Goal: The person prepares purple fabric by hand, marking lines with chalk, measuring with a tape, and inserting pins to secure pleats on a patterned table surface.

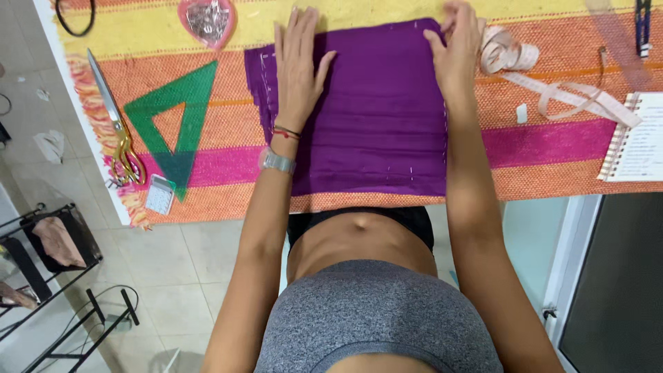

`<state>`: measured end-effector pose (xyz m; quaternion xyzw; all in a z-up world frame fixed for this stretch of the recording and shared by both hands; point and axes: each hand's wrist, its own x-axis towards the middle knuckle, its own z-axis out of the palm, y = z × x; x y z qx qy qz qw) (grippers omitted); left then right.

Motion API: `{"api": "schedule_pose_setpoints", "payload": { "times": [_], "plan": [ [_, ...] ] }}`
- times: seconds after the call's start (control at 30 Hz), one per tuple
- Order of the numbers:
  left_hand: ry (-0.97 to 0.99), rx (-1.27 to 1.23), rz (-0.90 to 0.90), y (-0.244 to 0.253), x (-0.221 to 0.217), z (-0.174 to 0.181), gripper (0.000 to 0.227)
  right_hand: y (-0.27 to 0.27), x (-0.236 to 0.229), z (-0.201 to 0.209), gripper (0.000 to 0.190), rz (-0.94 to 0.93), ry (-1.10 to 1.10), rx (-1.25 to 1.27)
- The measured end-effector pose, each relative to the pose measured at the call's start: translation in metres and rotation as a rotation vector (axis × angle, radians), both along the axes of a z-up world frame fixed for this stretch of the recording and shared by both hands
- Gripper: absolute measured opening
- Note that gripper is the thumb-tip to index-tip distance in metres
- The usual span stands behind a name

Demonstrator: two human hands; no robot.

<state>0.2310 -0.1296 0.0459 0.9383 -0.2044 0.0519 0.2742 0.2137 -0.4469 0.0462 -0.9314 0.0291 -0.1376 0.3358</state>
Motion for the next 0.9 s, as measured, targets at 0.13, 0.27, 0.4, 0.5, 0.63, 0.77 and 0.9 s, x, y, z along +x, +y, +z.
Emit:
{"api": "schedule_pose_setpoints", "payload": {
  "times": [0.13,0.27,0.4,0.5,0.63,0.77,0.9],
  "plan": [
    [0.035,-0.145,0.183,-0.001,0.003,-0.027,0.048,0.008,-0.023,0.025,0.021,0.071,-0.05,-0.008],
    [0.069,-0.274,0.229,0.0,-0.004,-0.021,0.048,0.024,-0.083,0.026,0.014,0.264,-0.093,-0.004],
    [0.071,-0.272,0.218,-0.001,-0.004,-0.016,0.048,0.035,-0.101,0.015,0.031,0.295,-0.1,0.046],
    [0.081,-0.272,0.225,-0.003,-0.003,-0.012,0.05,0.035,-0.098,0.015,0.031,0.271,-0.114,0.102],
    [0.108,-0.338,0.228,-0.002,-0.005,-0.01,0.052,0.035,-0.098,0.016,0.027,0.258,-0.094,0.131],
    [0.177,-0.659,0.192,0.006,-0.005,0.008,0.053,0.033,-0.1,0.019,0.027,0.25,-0.062,0.168],
    [0.188,-0.9,0.243,0.038,-0.003,0.022,0.056,0.026,-0.07,0.038,0.017,0.086,-0.005,0.278]
  ]
}}
